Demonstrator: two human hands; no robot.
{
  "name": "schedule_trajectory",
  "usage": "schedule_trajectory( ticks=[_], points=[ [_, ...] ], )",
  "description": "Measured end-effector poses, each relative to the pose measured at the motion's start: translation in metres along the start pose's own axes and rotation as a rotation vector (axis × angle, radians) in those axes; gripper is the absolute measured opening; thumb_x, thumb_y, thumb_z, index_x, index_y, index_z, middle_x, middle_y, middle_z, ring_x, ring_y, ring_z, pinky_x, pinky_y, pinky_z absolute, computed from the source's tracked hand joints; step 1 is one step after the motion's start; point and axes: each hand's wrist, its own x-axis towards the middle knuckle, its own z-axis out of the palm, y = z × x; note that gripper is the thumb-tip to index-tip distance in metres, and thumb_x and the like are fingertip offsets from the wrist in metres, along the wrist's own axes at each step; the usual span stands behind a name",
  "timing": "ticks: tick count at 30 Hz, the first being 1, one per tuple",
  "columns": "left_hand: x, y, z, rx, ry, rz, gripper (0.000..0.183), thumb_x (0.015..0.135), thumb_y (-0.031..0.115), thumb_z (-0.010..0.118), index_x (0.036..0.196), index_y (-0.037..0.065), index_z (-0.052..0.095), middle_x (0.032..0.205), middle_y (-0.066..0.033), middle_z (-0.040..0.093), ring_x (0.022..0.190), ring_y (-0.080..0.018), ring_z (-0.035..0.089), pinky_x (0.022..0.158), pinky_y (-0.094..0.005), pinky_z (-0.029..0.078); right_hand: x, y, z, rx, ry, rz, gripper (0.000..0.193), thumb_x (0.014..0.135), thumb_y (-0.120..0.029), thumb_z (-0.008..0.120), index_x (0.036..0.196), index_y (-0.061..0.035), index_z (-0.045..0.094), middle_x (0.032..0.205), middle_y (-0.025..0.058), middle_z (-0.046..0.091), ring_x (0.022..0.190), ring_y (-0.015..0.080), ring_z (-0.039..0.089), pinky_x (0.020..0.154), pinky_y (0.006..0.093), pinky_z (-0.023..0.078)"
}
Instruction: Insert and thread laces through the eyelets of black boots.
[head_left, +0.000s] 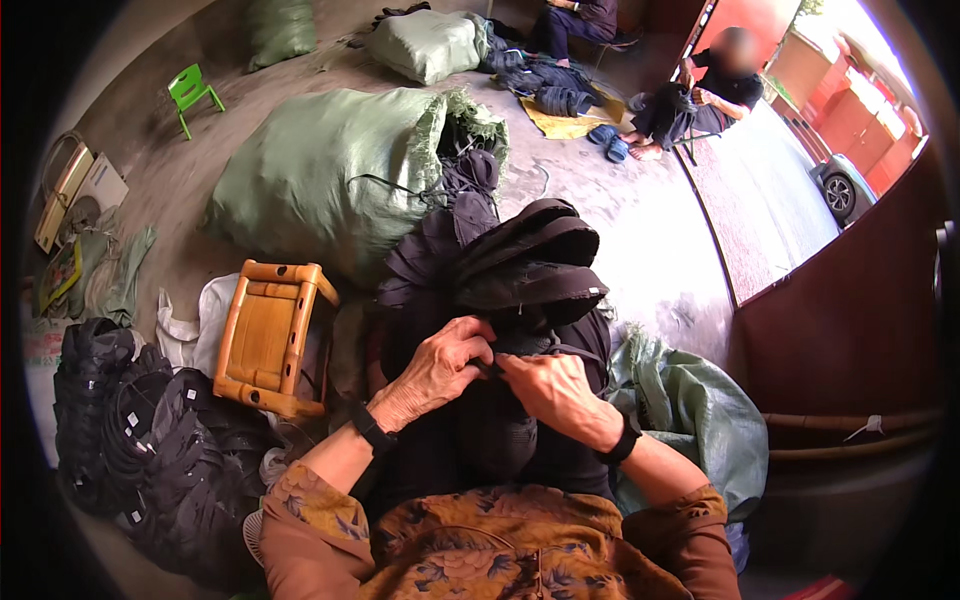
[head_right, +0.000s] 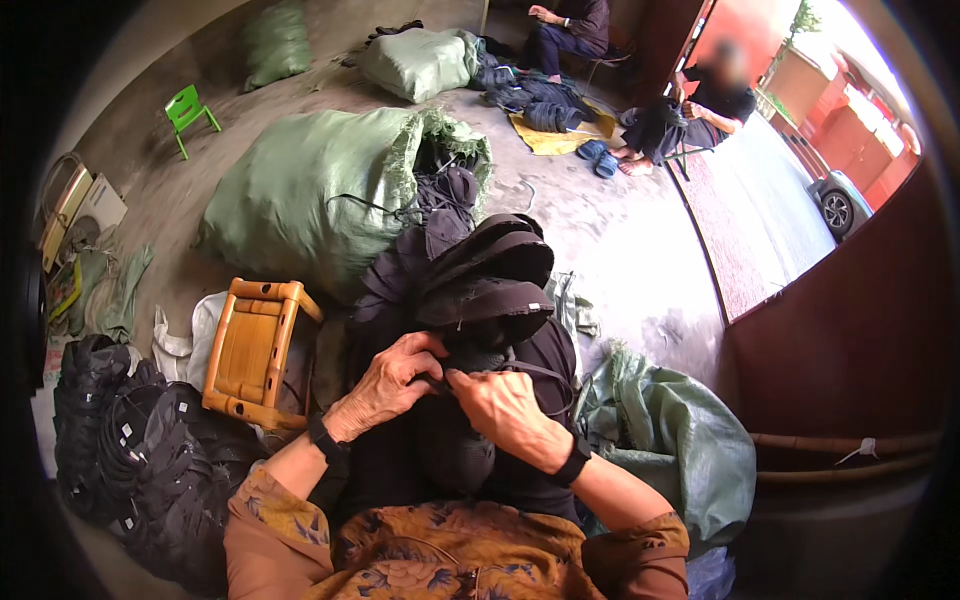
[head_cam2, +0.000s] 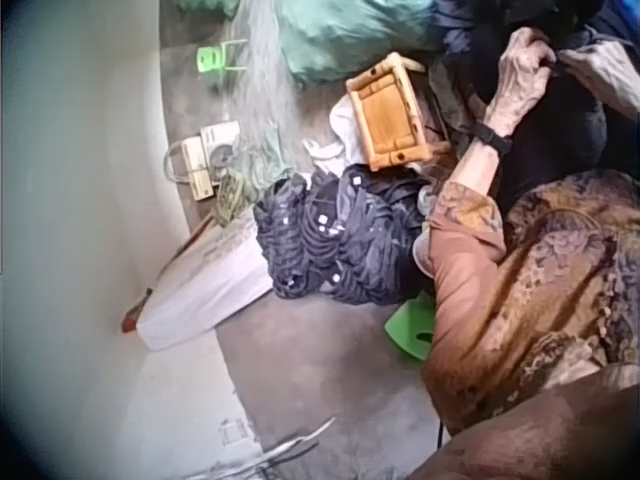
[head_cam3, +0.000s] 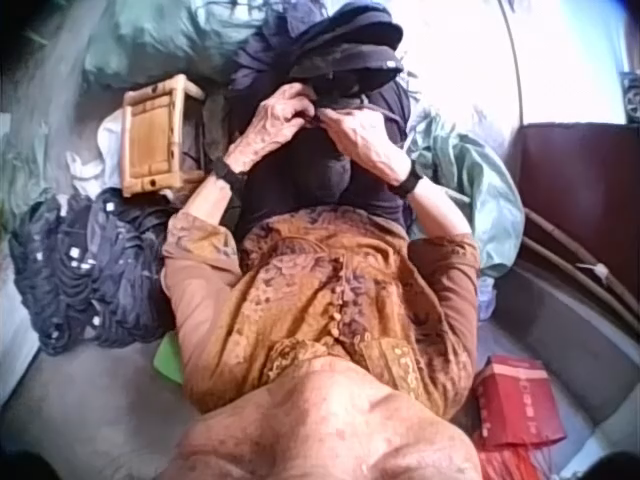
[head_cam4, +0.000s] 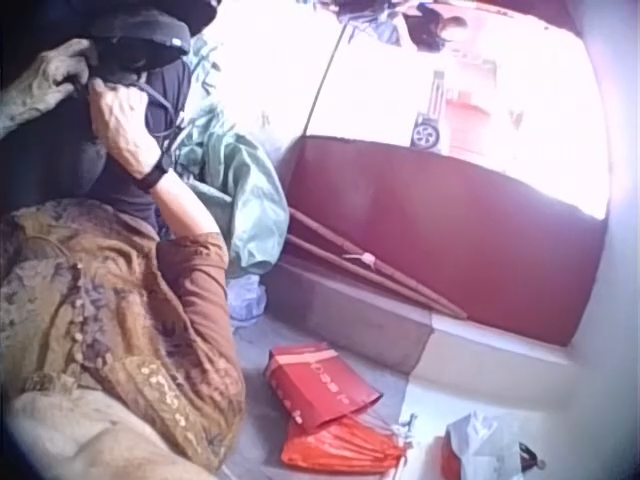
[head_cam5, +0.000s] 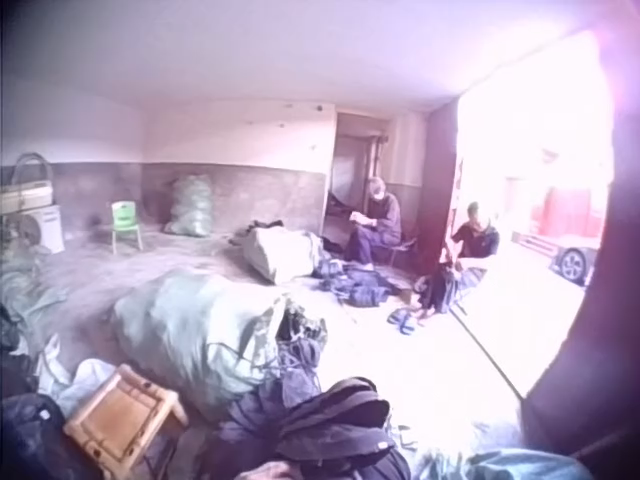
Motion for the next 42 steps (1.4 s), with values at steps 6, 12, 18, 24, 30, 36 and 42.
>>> schedule_trajectory(
  ticks=[6, 12, 18, 24, 30, 36, 42],
  points=[
    [-0.006, -0.005, 0.006, -0.043, 0.09, 0.006, 0.026, 0.067, -0.004, 0.072, 0.089, 0.004, 0.062, 0.109, -0.0101, 0.061, 0.109, -0.0323, 0.059, 0.092, -0.0394, 0.05, 0.003, 0.007, 0.008, 0.047, 0.064, -0.058, 0.006, 0.087, -0.009, 0.059, 0.091, -0.0062, 0.056, 0.068, 0.011, 0.064, 0.064, 0.029, 0.066, 0.05, 0.0404, 0.046],
    [-0.008, 0.0, 0.004, 0.011, 0.062, 0.041, 0.042, 0.069, -0.004, 0.071, 0.107, 0.005, 0.058, 0.115, -0.0117, 0.058, 0.111, -0.035, 0.058, 0.093, -0.0414, 0.05, -0.018, 0.033, -0.024, -0.537, 0.127, 0.058, 0.013, 0.08, -0.008, 0.063, 0.091, -0.0115, 0.057, 0.065, 0.0045, 0.056, 0.059, 0.0235, 0.062, 0.048, 0.0364, 0.043],
    [-0.006, 0.004, 0.005, 0.062, 0.003, 0.093, 0.054, 0.07, 0.001, 0.073, 0.121, 0.007, 0.056, 0.121, -0.015, 0.055, 0.112, -0.0372, 0.057, 0.094, -0.043, 0.05, -0.086, 0.125, -0.25, -0.716, 0.915, 0.414, 0.015, 0.096, -0.02, 0.062, 0.097, -0.0075, 0.07, 0.063, 0.0068, 0.063, 0.049, 0.0106, 0.058, 0.045, 0.0306, 0.044],
    [-0.003, 0.007, 0.005, 0.074, 0.012, 0.142, 0.053, 0.072, 0.003, 0.071, 0.123, 0.009, 0.056, 0.121, -0.0168, 0.055, 0.109, -0.0384, 0.058, 0.092, -0.0434, 0.051, -0.124, 0.151, -0.247, -0.011, 0.833, 0.694, 0.016, 0.096, -0.015, 0.062, 0.103, -0.0027, 0.07, 0.07, 0.0017, 0.067, 0.057, 0.0067, 0.057, 0.053, 0.0212, 0.047],
    [-0.005, 0.024, 0.015, 0.181, 0.068, 0.066, 0.043, 0.073, 0.002, 0.072, 0.114, 0.006, 0.058, 0.119, -0.0178, 0.055, 0.106, -0.0386, 0.06, 0.087, -0.0424, 0.054, -0.111, 0.121, -0.28, 1.145, 0.937, 0.268, 0.032, 0.099, -0.01, 0.056, 0.127, 0.0047, 0.055, 0.078, -0.0006, 0.06, 0.062, 0.0039, 0.055, 0.055, 0.0177, 0.042],
    [-0.01, 0.035, 0.02, 0.412, 0.15, 0.155, 0.02, 0.074, 0.005, 0.072, 0.093, 0.006, 0.063, 0.113, -0.0135, 0.056, 0.091, -0.0289, 0.06, 0.077, -0.0379, 0.053, -0.106, 0.114, -0.269, 1.127, 0.893, 0.232, 0.03, 0.101, -0.012, 0.054, 0.126, 0.0035, 0.055, 0.075, -0.0001, 0.057, 0.057, 0.0042, 0.048, 0.051, 0.0191, 0.039],
    [-0.008, 0.039, 0.022, 0.656, 0.002, 0.248, 0.004, 0.077, 0.007, 0.066, 0.078, 0.007, 0.063, 0.106, -0.0098, 0.055, 0.091, -0.0251, 0.055, 0.074, -0.037, 0.05, -0.095, 0.119, -0.233, 1.208, 1.04, 0.399, 0.026, 0.101, -0.013, 0.053, 0.121, 0.0021, 0.058, 0.071, 0.0009, 0.056, 0.054, 0.0055, 0.046, 0.05, 0.0199, 0.038]
  ],
)
